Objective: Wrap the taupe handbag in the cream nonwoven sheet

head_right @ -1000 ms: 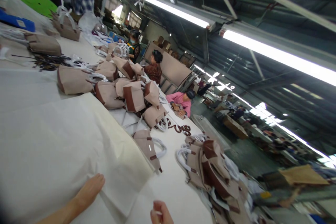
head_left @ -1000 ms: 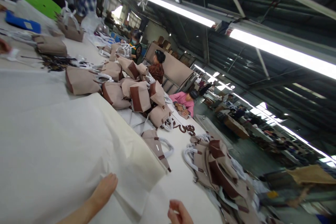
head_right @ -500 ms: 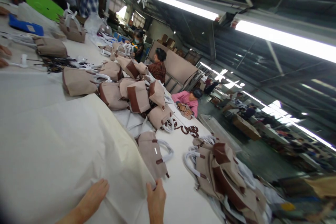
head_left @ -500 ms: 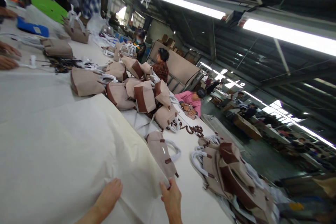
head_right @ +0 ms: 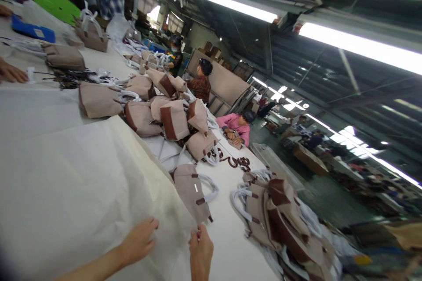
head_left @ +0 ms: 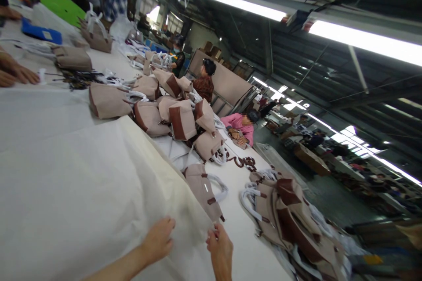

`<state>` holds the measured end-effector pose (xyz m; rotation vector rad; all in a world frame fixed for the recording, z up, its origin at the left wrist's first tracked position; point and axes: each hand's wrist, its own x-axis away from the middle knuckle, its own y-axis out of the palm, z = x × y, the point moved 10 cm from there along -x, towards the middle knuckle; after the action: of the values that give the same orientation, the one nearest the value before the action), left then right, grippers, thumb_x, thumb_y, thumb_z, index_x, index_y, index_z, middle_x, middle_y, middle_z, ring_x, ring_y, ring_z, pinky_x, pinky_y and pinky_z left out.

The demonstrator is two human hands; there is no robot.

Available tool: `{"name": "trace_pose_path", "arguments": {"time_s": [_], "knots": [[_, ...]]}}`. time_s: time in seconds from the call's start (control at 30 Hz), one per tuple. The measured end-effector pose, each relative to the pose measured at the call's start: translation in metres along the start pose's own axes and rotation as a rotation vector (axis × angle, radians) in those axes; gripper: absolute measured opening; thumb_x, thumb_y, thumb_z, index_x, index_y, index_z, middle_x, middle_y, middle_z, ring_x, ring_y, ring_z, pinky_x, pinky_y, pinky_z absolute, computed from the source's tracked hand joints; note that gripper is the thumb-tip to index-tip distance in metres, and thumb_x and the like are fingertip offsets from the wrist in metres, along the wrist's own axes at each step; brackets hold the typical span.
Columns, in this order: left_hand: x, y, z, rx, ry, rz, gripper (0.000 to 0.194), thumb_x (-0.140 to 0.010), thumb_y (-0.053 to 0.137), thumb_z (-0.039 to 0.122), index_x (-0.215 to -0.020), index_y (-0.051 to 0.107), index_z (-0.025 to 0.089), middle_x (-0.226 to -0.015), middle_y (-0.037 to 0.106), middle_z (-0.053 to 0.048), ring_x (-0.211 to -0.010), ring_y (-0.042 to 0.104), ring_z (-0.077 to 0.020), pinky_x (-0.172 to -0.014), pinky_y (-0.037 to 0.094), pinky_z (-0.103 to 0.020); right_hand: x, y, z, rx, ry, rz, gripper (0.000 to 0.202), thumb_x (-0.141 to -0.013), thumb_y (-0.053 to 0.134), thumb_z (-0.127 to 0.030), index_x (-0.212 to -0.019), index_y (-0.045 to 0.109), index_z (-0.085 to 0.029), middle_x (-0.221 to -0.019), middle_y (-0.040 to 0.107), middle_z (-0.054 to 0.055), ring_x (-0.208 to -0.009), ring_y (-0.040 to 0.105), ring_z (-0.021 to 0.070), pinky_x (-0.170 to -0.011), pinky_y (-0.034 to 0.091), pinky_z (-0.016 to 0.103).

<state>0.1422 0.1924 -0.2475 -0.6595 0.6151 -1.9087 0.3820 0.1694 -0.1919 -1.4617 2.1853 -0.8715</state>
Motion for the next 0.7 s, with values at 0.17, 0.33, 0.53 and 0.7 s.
{"name": "trace_pose_path", "arguments": {"time_s": [0.17, 0.33, 0.53, 0.7], "knots": [[-0.037, 0.007, 0.056, 0.495, -0.154, -0.074, 0.038, -0.082, 0.058, 0.046, -0.107, 0.054, 0.018, -0.104, 0.067, -0.009, -0.095, 0.066, -0.0242, -0.073, 0.056, -0.033, 0.014, 0.004, -0.007, -0.074, -0.006, -0.106, 0.045, -0.082, 0.053, -0.065, -0.088, 0.067, -0.023, -0.067, 0.073, 0.003, -0.061, 0.071, 0.0222, -0.054, 0.055, 0.028], [-0.037, 0.026, 0.076, 0.835, -0.211, -0.184, 0.044, -0.071, 0.068, 0.044, -0.105, 0.052, 0.020, -0.098, 0.068, -0.004, -0.089, 0.069, -0.0225, -0.060, 0.052, -0.026, 0.017, 0.000, -0.019, -0.193, -0.017, -0.109, 0.045, -0.082, 0.060, -0.056, -0.103, 0.067, -0.017, -0.070, 0.076, 0.007, -0.065, 0.073, 0.0255, -0.064, 0.061, 0.033], [-0.038, 0.034, 0.082, 0.882, -0.131, -0.094, 0.047, -0.071, 0.068, 0.031, -0.114, 0.052, 0.020, -0.102, 0.072, -0.004, -0.090, 0.069, -0.0210, -0.069, 0.055, -0.028, 0.025, 0.017, -0.041, -0.377, -0.080, -0.175, 0.070, -0.086, 0.051, -0.036, -0.151, 0.041, -0.011, -0.153, 0.054, 0.021, -0.131, 0.062, 0.0304, -0.101, 0.059, 0.041], [-0.039, 0.003, 0.053, 0.512, -0.151, 0.056, 0.021, -0.093, 0.038, 0.026, -0.093, 0.058, 0.019, -0.095, 0.071, -0.008, -0.093, 0.067, -0.0249, -0.081, 0.057, -0.037, 0.034, 0.026, -0.044, -0.383, -0.112, -0.209, 0.086, -0.087, 0.046, -0.029, -0.163, 0.009, -0.013, -0.169, 0.023, 0.024, -0.130, 0.063, 0.0328, -0.100, 0.059, 0.049]]}}
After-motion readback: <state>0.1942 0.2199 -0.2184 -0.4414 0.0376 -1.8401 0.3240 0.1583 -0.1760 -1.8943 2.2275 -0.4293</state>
